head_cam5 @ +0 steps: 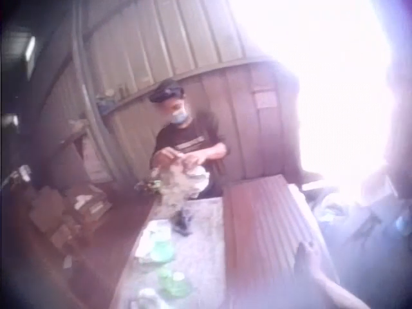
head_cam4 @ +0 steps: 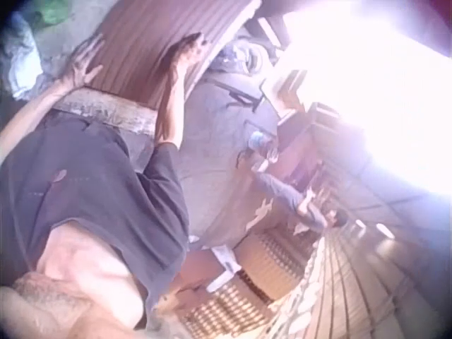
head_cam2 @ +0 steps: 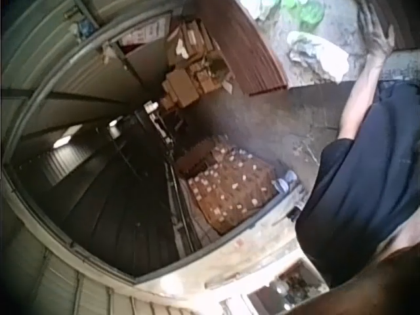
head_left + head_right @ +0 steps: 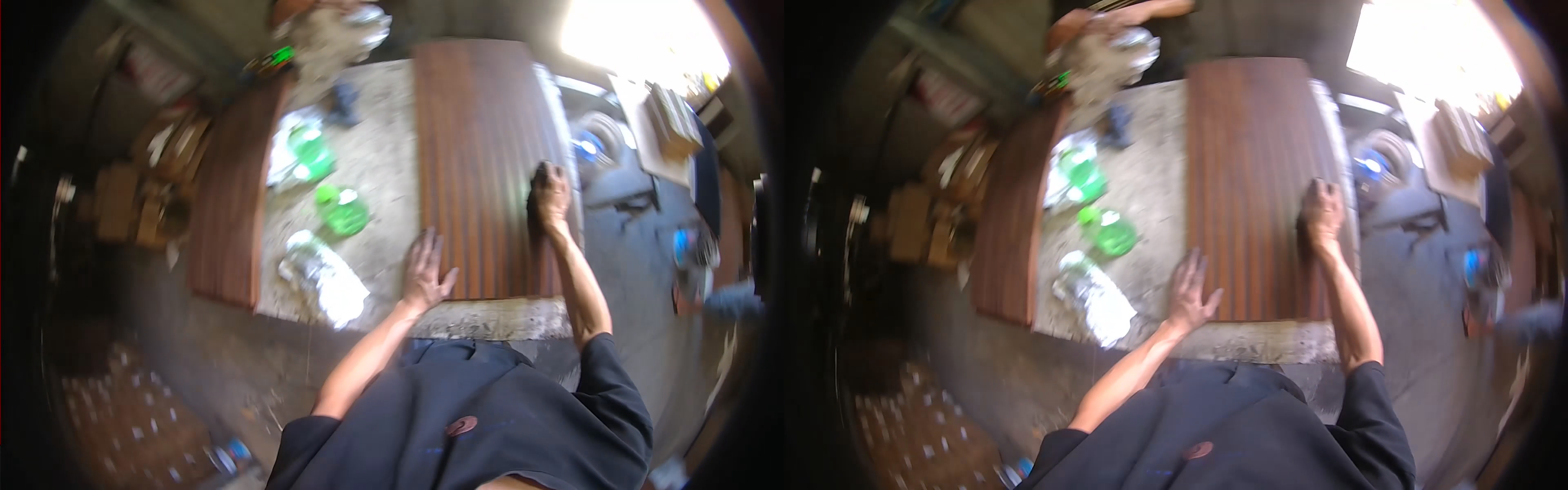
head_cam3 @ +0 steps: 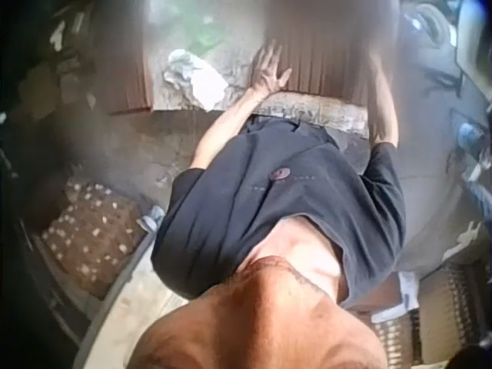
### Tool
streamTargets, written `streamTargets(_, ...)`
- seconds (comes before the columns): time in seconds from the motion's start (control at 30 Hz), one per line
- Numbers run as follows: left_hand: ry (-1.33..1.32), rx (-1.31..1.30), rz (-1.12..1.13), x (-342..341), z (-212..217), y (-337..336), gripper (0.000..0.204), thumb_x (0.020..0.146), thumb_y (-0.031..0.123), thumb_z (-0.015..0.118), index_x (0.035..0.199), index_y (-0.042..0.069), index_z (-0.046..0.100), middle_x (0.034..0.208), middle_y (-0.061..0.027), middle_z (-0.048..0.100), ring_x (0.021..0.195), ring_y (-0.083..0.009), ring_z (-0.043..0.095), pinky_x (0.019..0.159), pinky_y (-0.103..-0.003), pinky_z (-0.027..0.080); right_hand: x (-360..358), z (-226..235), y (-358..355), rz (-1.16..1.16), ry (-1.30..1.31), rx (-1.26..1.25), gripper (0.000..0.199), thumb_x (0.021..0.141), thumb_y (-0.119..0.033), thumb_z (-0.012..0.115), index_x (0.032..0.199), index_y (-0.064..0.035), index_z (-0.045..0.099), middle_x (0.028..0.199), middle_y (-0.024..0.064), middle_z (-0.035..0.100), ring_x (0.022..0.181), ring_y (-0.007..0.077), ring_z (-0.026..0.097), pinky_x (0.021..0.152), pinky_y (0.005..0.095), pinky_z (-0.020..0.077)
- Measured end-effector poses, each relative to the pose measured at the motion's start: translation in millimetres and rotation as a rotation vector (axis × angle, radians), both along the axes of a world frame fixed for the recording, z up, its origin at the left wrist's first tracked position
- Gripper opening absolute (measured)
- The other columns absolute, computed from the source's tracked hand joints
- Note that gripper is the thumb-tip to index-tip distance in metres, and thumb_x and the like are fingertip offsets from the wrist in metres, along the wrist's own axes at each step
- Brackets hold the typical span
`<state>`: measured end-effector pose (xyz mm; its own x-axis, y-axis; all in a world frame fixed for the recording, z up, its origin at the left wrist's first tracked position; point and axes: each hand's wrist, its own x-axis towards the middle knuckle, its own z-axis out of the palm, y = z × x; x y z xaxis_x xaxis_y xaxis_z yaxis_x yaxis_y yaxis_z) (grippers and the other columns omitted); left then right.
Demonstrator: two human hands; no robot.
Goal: The person uses a cloth to wipe down a slatted wood panel on a workbench, applying a liquid from a green bottle and working with another person to clean the surface. They move the cloth along the slats, pick up a white cloth to continue wiping, and finally set the panel aside.
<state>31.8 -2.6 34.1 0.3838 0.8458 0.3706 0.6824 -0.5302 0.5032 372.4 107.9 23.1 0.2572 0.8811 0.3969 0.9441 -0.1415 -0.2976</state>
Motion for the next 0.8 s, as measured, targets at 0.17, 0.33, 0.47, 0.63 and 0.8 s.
streamTargets(0.17, -0.129, -0.131, 0.084, -26.1, 4.4, -10.1, 0.067, 0.089, 0.025, 0.07, 0.145, -0.004, 0.048, 0.156, -0.0269, 0.039, 0.141, -0.0438, 0.043, 0.117, -0.052, 0.036, -19.8, -2.0, -2.0, 0.156, 0.287, 0.062, 0.033, 0.1, -0.022, 0.057, 0.13, -0.0115, 0.064, 0.112, 0.02, 0.066, 0.105, 0.0398, 0.063, 0.087, 0.0452, 0.053)
streamTargets(0.33, -0.402, -0.089, 0.322, -59.4, 30.2, -45.9, 0.046, 0.094, 0.015, 0.062, 0.135, -0.005, 0.057, 0.128, -0.0274, 0.065, 0.119, -0.0377, 0.065, 0.104, -0.042, 0.052, -59.6, 24.9, -58.4, 0.468, 0.676, -0.138, 0.033, 0.096, -0.013, 0.065, 0.128, -0.0035, 0.067, 0.119, 0.0147, 0.069, 0.108, 0.0269, 0.068, 0.095, 0.0378, 0.0546)
streamTargets(0.47, -0.426, -0.009, 0.583, -119.4, 53.2, -57.4, 0.042, 0.093, 0.015, 0.062, 0.132, -0.001, 0.061, 0.124, -0.0226, 0.068, 0.115, -0.0344, 0.066, 0.099, -0.04, 0.054, -160.1, 90.4, -101.6, 0.533, 0.807, -0.366, 0.038, 0.094, -0.012, 0.069, 0.131, -0.0039, 0.066, 0.118, 0.0147, 0.067, 0.108, 0.0264, 0.068, 0.096, 0.0379, 0.0561)
streamTargets(0.63, -0.403, 0.022, 0.753, -179.0, 75.8, -36.8, 0.045, 0.091, 0.016, 0.061, 0.134, 0.003, 0.06, 0.117, -0.0217, 0.07, 0.105, -0.0353, 0.068, 0.09, -0.043, 0.056, -263.3, 94.4, -93.6, 0.842, 0.513, -0.258, 0.048, 0.087, -0.019, 0.073, 0.133, -0.0078, 0.064, 0.126, 0.018, 0.061, 0.12, 0.0361, 0.055, 0.102, 0.0469, 0.0461)
streamTargets(0.8, -0.438, 0.102, 0.85, -236.3, 63.8, -25.8, 0.047, 0.088, 0.012, 0.064, 0.133, 0.001, 0.06, 0.121, -0.0228, 0.068, 0.11, -0.037, 0.067, 0.094, -0.044, 0.054, -320.4, 97.8, -106.1, 0.948, 0.439, -0.271, 0.059, 0.085, -0.027, 0.074, 0.137, -0.0071, 0.058, 0.135, 0.0183, 0.056, 0.124, 0.0392, 0.049, 0.104, 0.0532, 0.04)
